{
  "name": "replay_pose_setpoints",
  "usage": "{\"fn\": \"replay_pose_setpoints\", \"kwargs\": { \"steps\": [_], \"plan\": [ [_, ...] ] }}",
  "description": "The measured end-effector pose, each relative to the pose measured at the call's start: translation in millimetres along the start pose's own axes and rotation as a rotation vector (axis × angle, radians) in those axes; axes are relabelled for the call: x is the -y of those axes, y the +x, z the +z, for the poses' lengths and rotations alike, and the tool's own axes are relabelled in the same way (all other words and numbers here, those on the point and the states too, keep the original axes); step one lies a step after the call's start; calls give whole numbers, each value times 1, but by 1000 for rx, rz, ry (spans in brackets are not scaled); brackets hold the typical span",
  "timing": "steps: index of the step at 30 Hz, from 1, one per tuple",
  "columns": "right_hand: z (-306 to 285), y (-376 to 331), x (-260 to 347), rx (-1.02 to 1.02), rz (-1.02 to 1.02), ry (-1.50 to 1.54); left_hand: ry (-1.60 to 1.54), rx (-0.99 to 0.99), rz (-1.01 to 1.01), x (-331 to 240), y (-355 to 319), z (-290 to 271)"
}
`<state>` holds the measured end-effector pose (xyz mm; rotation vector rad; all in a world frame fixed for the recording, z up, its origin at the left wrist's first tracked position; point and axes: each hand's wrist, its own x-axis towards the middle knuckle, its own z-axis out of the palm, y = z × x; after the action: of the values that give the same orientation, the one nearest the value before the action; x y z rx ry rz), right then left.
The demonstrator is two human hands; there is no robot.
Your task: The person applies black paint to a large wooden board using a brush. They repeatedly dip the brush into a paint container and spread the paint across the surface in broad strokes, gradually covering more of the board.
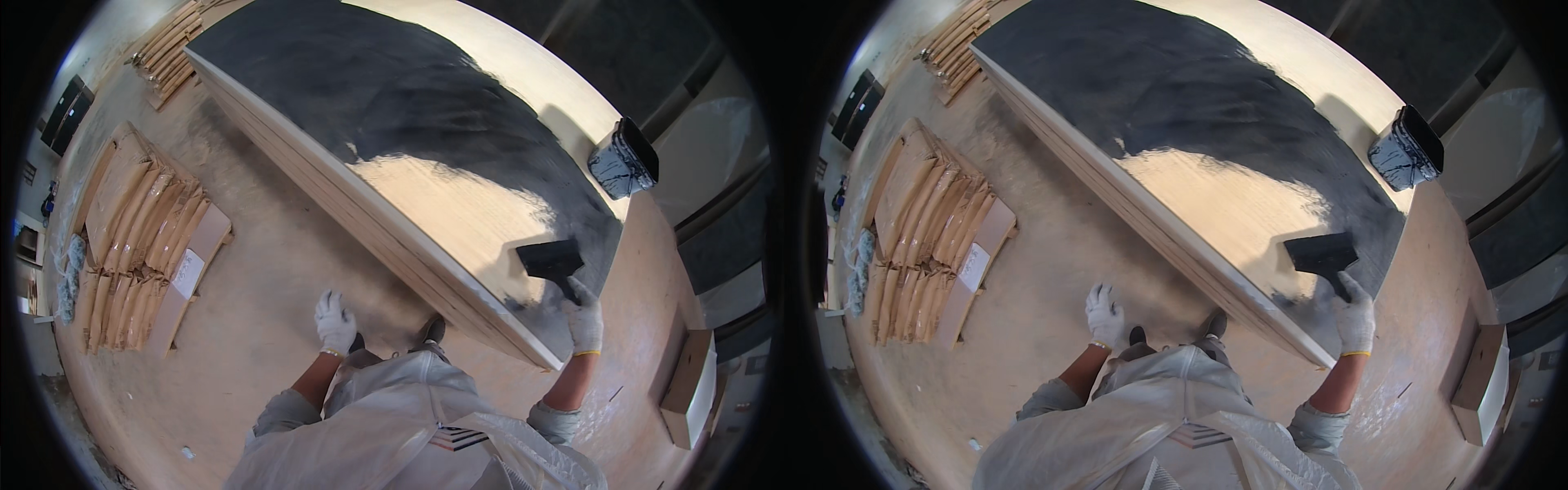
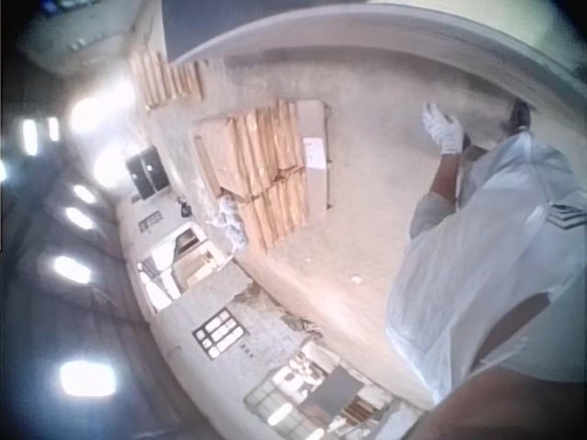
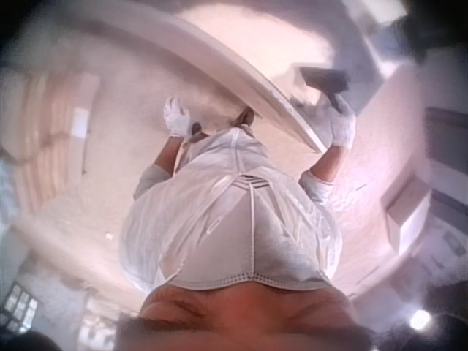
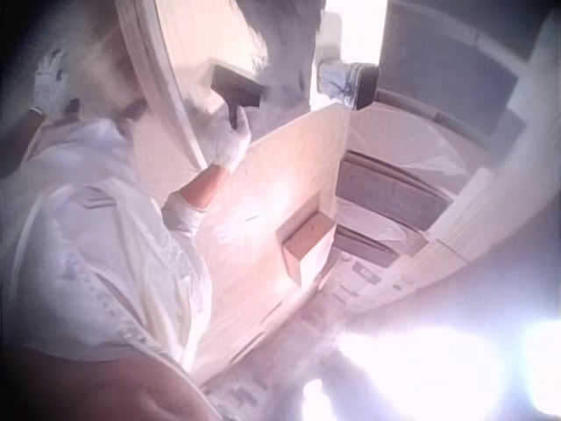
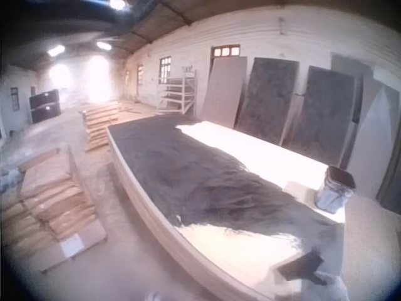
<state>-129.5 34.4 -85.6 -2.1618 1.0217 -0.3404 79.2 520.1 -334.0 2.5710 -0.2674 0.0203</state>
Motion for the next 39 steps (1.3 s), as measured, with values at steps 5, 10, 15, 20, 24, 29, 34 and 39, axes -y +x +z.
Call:
{"fn": "replay_pose_setpoints", "kwargs": {
  "steps": [5, 10, 15, 20, 24, 29, 34, 39],
  "plan": [
    [120, -11, 121, 101, 54, -211, 77, -9, -122, 159, -49, -49],
    [240, 43, 216, 184, -43, -361, 97, 66, -262, 195, -66, -77],
    [248, 36, 253, 253, -68, -496, 95, 275, -320, 226, -92, -47],
    [144, -27, 133, 119, 61, -562, 145, 520, -476, 252, -124, -46],
    [70, -85, 82, 29, 288, -665, 231, 676, -509, 280, -138, -43],
    [96, -67, 77, 5, 169, -592, 282, 654, -433, 276, -116, -52],
    [112, 47, 97, 71, 107, -655, 87, 496, -391, 271, -70, -46],
    [81, 91, 88, 48, 175, -682, -125, 359, -316, 245, -54, -27]
  ]
}}
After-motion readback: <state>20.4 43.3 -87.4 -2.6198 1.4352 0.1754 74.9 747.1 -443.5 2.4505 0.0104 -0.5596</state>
